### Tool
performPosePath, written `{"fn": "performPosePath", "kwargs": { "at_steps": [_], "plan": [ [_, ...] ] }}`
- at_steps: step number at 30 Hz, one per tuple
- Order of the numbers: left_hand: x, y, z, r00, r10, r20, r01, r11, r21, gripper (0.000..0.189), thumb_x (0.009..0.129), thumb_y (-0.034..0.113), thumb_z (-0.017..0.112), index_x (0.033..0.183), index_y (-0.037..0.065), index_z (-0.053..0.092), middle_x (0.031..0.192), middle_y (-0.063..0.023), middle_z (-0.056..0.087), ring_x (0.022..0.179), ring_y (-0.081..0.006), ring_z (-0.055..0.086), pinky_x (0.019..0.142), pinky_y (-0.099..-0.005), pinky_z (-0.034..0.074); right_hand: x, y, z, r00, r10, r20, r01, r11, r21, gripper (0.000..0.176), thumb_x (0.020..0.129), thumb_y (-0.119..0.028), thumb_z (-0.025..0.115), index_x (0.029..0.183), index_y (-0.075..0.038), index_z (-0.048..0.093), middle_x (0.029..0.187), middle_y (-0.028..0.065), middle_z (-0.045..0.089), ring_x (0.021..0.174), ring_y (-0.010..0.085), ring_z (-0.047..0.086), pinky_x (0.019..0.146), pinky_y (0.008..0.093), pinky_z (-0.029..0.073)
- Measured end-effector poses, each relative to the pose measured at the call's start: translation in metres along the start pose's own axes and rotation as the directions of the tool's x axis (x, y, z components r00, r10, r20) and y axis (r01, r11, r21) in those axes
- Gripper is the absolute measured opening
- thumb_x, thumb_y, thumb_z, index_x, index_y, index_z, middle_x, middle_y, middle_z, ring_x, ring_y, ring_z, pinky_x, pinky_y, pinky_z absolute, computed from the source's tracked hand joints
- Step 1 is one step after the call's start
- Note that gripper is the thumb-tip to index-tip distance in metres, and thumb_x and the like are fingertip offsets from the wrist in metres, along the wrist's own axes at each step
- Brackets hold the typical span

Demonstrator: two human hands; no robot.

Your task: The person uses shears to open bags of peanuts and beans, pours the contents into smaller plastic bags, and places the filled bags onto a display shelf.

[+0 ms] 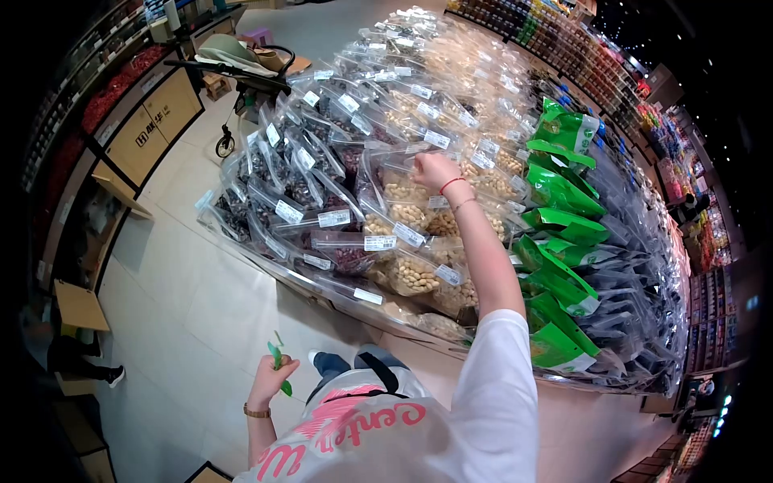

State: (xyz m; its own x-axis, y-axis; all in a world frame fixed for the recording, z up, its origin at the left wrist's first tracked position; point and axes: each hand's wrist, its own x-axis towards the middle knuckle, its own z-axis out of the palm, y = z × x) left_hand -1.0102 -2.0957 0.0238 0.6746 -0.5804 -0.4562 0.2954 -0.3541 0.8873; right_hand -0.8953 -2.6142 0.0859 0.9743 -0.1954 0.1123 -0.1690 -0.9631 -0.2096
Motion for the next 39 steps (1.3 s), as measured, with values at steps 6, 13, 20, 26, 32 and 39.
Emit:
{"fn": "performPosePath", "kwargs": {
  "at_steps": [6, 13, 20, 26, 32, 39],
  "plan": [
    [0.006, -0.025, -0.020, 0.978, -0.034, -0.205, 0.015, 0.996, -0.093, 0.044, 0.083, 0.010, 0.062, 0.053, 0.009, 0.030, 0.052, 0.0066, 0.028, 0.051, -0.0045, 0.024, 0.046, -0.0256, 0.021, 0.011, -0.015, -0.044, 0.974, -0.018, 0.224, 0.040, 0.995, -0.095, 0.011, 0.071, -0.018, 0.063, 0.076, -0.010, 0.067, 0.077, 0.0123, 0.065, 0.072, 0.0289, 0.062, 0.064, 0.0386, 0.049],
    [0.021, -0.014, -0.003, 0.957, -0.103, -0.273, 0.056, 0.983, -0.176, 0.042, 0.083, 0.015, 0.061, 0.052, 0.011, 0.033, 0.051, 0.0064, 0.034, 0.049, -0.0044, 0.027, 0.045, -0.0242, 0.022, 0.020, -0.005, -0.076, 0.964, -0.093, 0.249, 0.083, 0.995, 0.049, 0.010, 0.070, -0.016, 0.062, 0.073, -0.007, 0.066, 0.071, 0.0123, 0.063, 0.066, 0.0279, 0.060, 0.061, 0.0374, 0.046],
    [0.043, 0.004, 0.013, 0.971, -0.073, -0.229, 0.036, 0.986, -0.161, 0.041, 0.083, 0.015, 0.061, 0.053, 0.010, 0.034, 0.052, 0.0060, 0.035, 0.049, -0.0045, 0.028, 0.045, -0.0238, 0.023, 0.000, -0.001, -0.006, 0.957, -0.077, 0.281, 0.117, 0.985, -0.130, 0.013, 0.075, -0.017, 0.059, 0.082, -0.008, 0.066, 0.077, 0.0127, 0.065, 0.072, 0.0287, 0.062, 0.063, 0.0394, 0.048],
    [0.048, -0.004, 0.016, 0.960, -0.109, -0.258, 0.063, 0.982, -0.177, 0.041, 0.084, 0.016, 0.061, 0.053, 0.011, 0.035, 0.052, 0.0056, 0.036, 0.049, -0.0045, 0.029, 0.045, -0.0234, 0.024, -0.037, -0.015, -0.046, 0.945, -0.324, 0.035, 0.320, 0.943, 0.089, 0.023, 0.077, -0.027, 0.063, 0.096, -0.014, 0.064, 0.084, 0.0062, 0.063, 0.079, 0.0250, 0.061, 0.069, 0.0361, 0.049],
    [0.057, -0.003, 0.013, 0.972, -0.086, -0.220, 0.041, 0.979, -0.201, 0.042, 0.084, 0.016, 0.061, 0.053, 0.012, 0.034, 0.052, 0.0058, 0.036, 0.048, -0.0045, 0.028, 0.045, -0.0237, 0.023, -0.037, -0.007, -0.021, 0.877, -0.449, 0.172, 0.453, 0.891, 0.020, 0.018, 0.070, -0.021, 0.067, 0.062, -0.007, 0.062, 0.089, 0.0028, 0.061, 0.091, 0.0212, 0.052, 0.084, 0.0329, 0.043],
    [0.037, -0.017, 0.000, 0.954, -0.122, -0.272, 0.043, 0.960, -0.276, 0.043, 0.085, 0.015, 0.060, 0.055, 0.012, 0.030, 0.053, 0.0066, 0.032, 0.049, -0.0040, 0.027, 0.045, -0.0230, 0.022, -0.032, -0.014, -0.018, 0.888, -0.337, 0.312, 0.372, 0.926, -0.057, 0.014, 0.069, -0.018, 0.070, 0.065, -0.007, 0.062, 0.099, 0.0038, 0.063, 0.098, 0.0243, 0.052, 0.085, 0.0342, 0.043]
  ]
}}
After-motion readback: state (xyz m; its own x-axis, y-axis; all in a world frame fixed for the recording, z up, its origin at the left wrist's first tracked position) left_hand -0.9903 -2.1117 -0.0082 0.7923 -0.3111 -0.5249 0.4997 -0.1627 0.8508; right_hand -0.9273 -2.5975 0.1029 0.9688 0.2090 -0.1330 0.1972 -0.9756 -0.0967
